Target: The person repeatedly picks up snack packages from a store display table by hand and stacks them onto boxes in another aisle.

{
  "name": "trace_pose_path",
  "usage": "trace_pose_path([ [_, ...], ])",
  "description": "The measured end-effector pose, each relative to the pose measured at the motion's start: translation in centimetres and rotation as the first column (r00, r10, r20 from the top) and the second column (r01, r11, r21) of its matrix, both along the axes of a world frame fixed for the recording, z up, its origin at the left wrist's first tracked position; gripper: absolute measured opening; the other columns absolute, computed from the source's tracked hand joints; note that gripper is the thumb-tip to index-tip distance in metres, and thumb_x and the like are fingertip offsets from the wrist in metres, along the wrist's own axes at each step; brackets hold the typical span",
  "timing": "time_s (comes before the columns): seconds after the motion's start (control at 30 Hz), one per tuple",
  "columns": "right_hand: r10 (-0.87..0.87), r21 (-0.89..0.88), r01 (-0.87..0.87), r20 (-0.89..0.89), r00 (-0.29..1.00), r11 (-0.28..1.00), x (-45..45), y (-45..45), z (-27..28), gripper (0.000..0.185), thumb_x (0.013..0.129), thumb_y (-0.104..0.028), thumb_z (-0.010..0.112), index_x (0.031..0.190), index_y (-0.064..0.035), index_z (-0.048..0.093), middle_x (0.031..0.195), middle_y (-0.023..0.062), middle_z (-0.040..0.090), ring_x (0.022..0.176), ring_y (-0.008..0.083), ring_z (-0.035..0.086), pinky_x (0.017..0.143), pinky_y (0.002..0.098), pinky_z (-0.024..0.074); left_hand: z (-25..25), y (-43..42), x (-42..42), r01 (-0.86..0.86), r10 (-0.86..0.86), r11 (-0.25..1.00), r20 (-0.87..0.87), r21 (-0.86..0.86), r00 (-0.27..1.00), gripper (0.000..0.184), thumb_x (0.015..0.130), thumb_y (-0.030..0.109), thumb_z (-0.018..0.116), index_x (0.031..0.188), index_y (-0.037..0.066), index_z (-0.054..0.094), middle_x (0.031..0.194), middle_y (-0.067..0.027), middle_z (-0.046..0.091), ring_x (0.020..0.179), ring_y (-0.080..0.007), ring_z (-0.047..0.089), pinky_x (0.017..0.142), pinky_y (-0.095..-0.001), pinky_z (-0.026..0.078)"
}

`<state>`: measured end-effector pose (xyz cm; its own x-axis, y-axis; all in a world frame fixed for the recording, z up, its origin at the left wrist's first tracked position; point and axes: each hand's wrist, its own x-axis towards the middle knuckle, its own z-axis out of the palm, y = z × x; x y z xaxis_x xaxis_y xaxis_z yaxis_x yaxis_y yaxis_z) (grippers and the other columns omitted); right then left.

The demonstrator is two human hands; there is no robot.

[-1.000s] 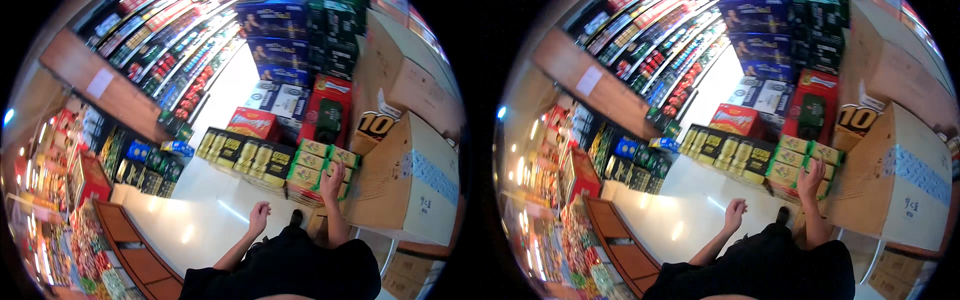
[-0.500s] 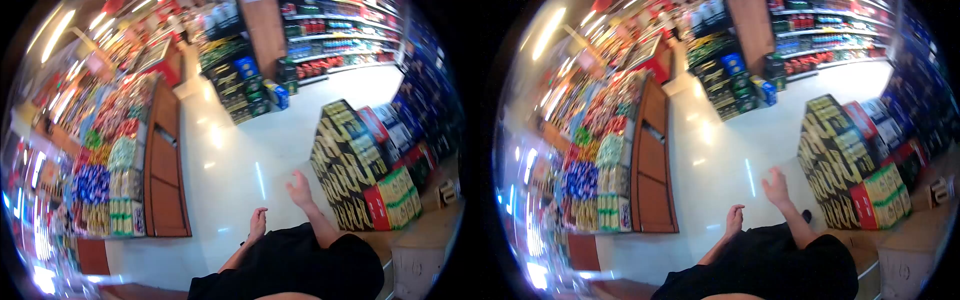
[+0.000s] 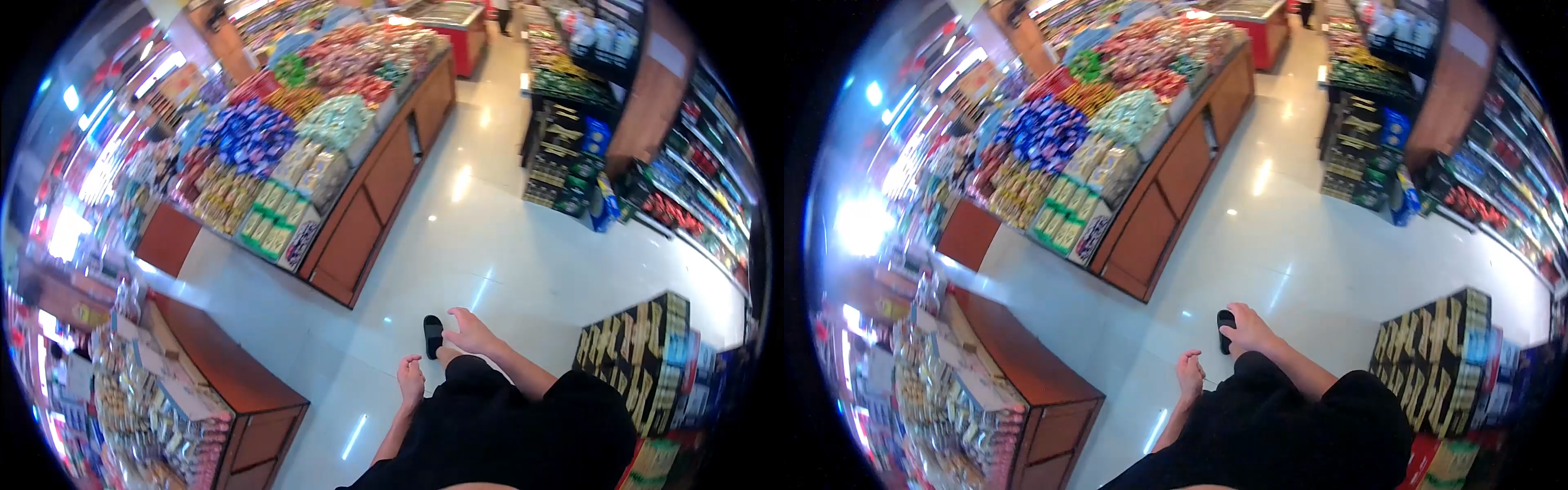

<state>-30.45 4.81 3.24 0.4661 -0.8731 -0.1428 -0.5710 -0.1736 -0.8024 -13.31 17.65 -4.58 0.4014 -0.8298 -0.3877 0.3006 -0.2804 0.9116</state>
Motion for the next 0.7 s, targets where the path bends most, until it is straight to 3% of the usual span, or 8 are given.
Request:
trace_pose_path([
  [0.3, 0.328, -0.032, -0.327, 0.034, 0.944, 0.944, 16.8, -14.0, -1.5, 0.066, 0.081, -0.030, 0.067, 0.129, 0.0069, 0.043, 0.129, 0.0270, 0.048, 0.119, 0.0375, 0.050, 0.100, 0.0405, 0.0414, 1.3, -11.0, 11.7, -0.248, 0.249, 0.969, 0.040, -0.015, 0.968, 0.017, 0.093, 0.013, 0.047, 0.093, 0.006, 0.062, 0.054, 0.0083, 0.038, 0.045, -0.0024, 0.033, 0.041, -0.0214, 0.024],
  [0.5, 0.391, -0.005, -0.392, 0.063, 0.918, 0.920, 25.6, -22.6, -0.7, 0.062, 0.081, -0.027, 0.066, 0.128, 0.0053, 0.042, 0.128, 0.0260, 0.048, 0.121, 0.0385, 0.047, 0.102, 0.0415, 0.0385, 2.2, -17.8, 17.9, -0.343, 0.337, 0.939, 0.174, 0.006, 0.925, 0.017, 0.091, 0.011, 0.049, 0.086, 0.005, 0.065, 0.055, 0.0112, 0.036, 0.047, -0.0001, 0.028, 0.044, -0.0212, 0.019],
  [0.7, 0.394, -0.071, -0.388, 0.213, 0.894, 0.919, 30.8, -26.6, 0.4, 0.062, 0.081, -0.027, 0.067, 0.127, 0.0059, 0.043, 0.126, 0.0259, 0.050, 0.120, 0.0388, 0.048, 0.101, 0.0408, 0.0397, 1.7, -22.0, 22.8, -0.412, 0.412, 0.911, 0.064, -0.016, 0.909, 0.017, 0.089, 0.008, 0.050, 0.086, 0.003, 0.065, 0.056, 0.0095, 0.040, 0.048, -0.0007, 0.030, 0.044, -0.0210, 0.020],
])
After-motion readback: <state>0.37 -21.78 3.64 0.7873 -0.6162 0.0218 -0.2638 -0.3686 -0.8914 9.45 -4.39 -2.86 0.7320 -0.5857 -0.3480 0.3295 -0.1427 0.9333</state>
